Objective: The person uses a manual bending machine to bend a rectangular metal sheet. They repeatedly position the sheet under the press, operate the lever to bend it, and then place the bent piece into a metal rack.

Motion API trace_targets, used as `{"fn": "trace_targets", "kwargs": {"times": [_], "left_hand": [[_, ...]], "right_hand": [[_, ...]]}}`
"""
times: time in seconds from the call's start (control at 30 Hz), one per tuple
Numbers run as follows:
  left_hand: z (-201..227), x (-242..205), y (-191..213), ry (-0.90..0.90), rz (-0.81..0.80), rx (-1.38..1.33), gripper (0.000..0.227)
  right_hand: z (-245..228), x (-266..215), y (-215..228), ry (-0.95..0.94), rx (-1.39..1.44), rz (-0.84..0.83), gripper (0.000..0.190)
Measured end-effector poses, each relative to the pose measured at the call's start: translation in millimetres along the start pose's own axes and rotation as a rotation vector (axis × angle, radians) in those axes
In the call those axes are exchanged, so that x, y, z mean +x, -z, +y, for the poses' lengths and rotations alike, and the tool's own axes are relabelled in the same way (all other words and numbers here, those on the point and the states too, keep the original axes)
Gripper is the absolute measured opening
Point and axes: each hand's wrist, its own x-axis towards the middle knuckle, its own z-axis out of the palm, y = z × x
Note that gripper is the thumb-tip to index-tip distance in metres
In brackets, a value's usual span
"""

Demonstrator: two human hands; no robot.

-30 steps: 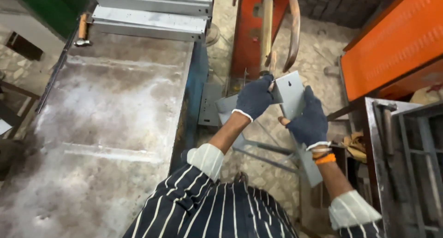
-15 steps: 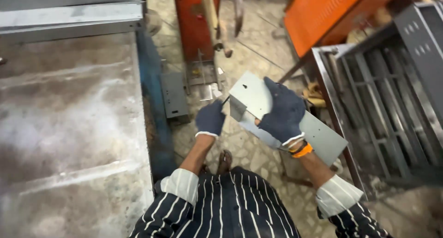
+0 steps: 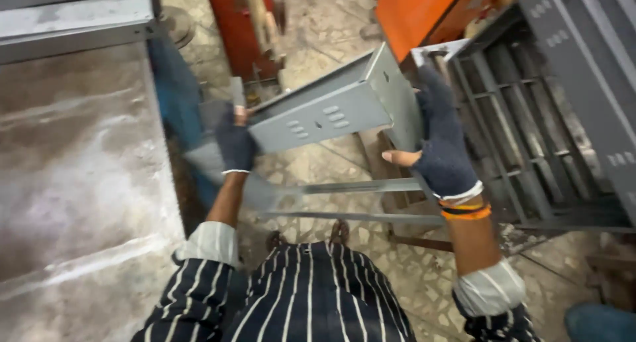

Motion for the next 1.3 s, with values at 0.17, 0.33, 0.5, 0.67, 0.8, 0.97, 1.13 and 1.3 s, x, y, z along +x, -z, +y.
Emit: {"fn": "trace_targets", "kwargs": {"times": [0.17, 0.33, 0.5, 0.67, 0.8, 0.97, 1.13, 1.3], "left_hand": [[66, 24, 10, 0.060, 0.063, 0.228, 0.034], [92, 15, 3, 0.000, 0.105, 0.583, 0.030], [116, 2, -35, -0.418, -0.038, 0.601, 0.026], [174, -6, -66, -0.611, -0.145, 0.612, 0.018], [217, 6, -44, -0.683, -0.206, 0.535, 0.022], [264, 65, 71, -0.404, -0.101, 0.497, 0.014], [224, 122, 141, -0.148, -0.152, 0.447, 0.022], [203, 113, 102, 0.352, -0.458, 0.500, 0.045]], "right_hand": [[49, -16, 24, -0.098, 0.261, -0.020, 0.113], [65, -13, 34, 0.053, 0.071, 0.048, 0.095], [22, 13, -28, 0.517, -0.487, 0.181, 0.059], [112, 28, -88, 0.381, -0.296, -0.044, 0.033], [141, 18, -96, 0.183, 0.082, -0.108, 0.027], [140, 10, -75, -0.030, 0.181, -0.169, 0.025], [158, -2, -51, -0.124, 0.177, -0.265, 0.023], [223, -7, -61, -0.147, 0.288, -0.422, 0.029]]}}
